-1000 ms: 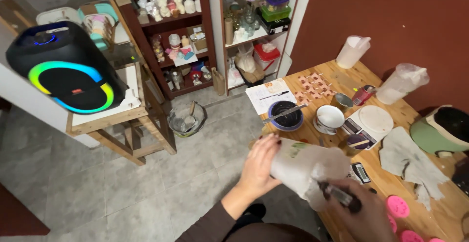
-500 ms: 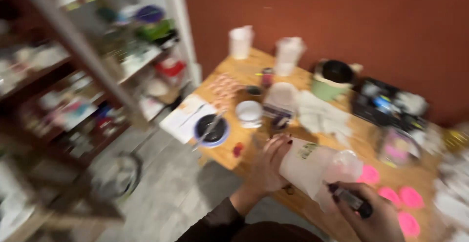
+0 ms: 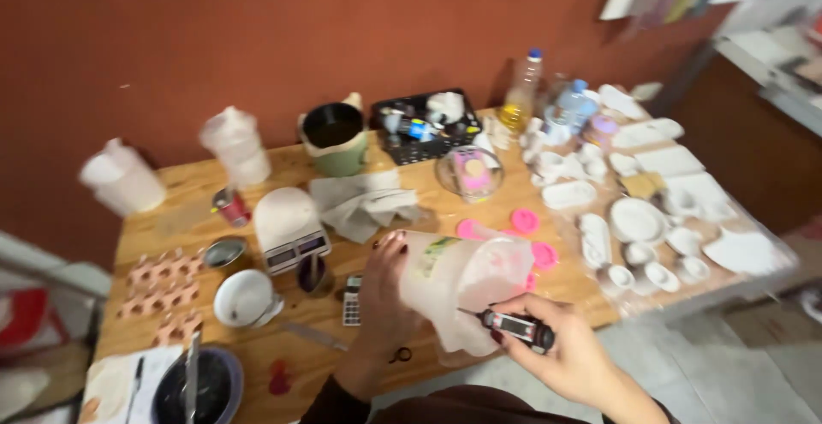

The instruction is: Measuring the temperature of liquid wax and pouring it into flower-shaped silicone molds.

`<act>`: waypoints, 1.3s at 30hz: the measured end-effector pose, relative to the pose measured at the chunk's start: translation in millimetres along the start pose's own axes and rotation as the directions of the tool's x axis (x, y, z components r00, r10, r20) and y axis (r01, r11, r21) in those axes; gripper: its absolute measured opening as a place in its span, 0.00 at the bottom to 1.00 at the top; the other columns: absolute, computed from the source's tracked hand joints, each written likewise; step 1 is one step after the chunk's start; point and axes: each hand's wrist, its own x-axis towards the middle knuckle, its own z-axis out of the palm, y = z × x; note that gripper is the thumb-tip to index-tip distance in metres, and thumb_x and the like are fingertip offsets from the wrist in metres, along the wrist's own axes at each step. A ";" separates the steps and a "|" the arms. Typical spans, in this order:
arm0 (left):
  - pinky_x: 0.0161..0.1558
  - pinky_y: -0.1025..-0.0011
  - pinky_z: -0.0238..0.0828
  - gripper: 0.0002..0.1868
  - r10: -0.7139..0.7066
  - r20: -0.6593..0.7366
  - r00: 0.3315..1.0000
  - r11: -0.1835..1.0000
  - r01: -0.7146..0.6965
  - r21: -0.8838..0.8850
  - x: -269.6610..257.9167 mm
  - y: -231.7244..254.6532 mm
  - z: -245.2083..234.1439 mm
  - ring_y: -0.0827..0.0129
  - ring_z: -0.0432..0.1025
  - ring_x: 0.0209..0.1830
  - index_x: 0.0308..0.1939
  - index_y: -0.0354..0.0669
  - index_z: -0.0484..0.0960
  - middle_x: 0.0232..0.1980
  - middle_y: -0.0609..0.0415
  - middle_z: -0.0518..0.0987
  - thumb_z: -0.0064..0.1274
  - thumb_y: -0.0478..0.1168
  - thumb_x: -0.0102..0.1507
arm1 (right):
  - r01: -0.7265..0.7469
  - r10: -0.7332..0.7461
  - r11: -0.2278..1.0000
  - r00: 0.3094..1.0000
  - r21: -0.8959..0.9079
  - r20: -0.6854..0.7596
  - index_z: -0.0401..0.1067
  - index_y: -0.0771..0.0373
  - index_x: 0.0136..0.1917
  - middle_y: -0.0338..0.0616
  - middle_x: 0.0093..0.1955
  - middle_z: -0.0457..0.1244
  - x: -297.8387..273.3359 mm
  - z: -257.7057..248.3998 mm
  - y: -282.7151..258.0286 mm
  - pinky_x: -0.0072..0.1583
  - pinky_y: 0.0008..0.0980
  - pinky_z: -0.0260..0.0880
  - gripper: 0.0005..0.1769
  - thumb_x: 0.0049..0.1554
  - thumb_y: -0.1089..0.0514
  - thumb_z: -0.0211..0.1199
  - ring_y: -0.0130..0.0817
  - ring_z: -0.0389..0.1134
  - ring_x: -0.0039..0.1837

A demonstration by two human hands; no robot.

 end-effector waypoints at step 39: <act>0.70 0.49 0.68 0.32 0.018 0.010 1.000 1.000 -0.018 0.016 1.7 49.5 -1.9 0.41 0.69 0.69 0.62 0.36 0.67 0.67 0.38 0.71 0.65 0.39 0.58 | 0.160 -0.166 0.981 0.985 0.114 0.045 0.77 0.63 0.58 0.43 0.47 0.72 -55.7 -43.1 -20.6 0.45 0.29 0.72 0.21 0.51 0.66 0.70 0.31 0.73 0.43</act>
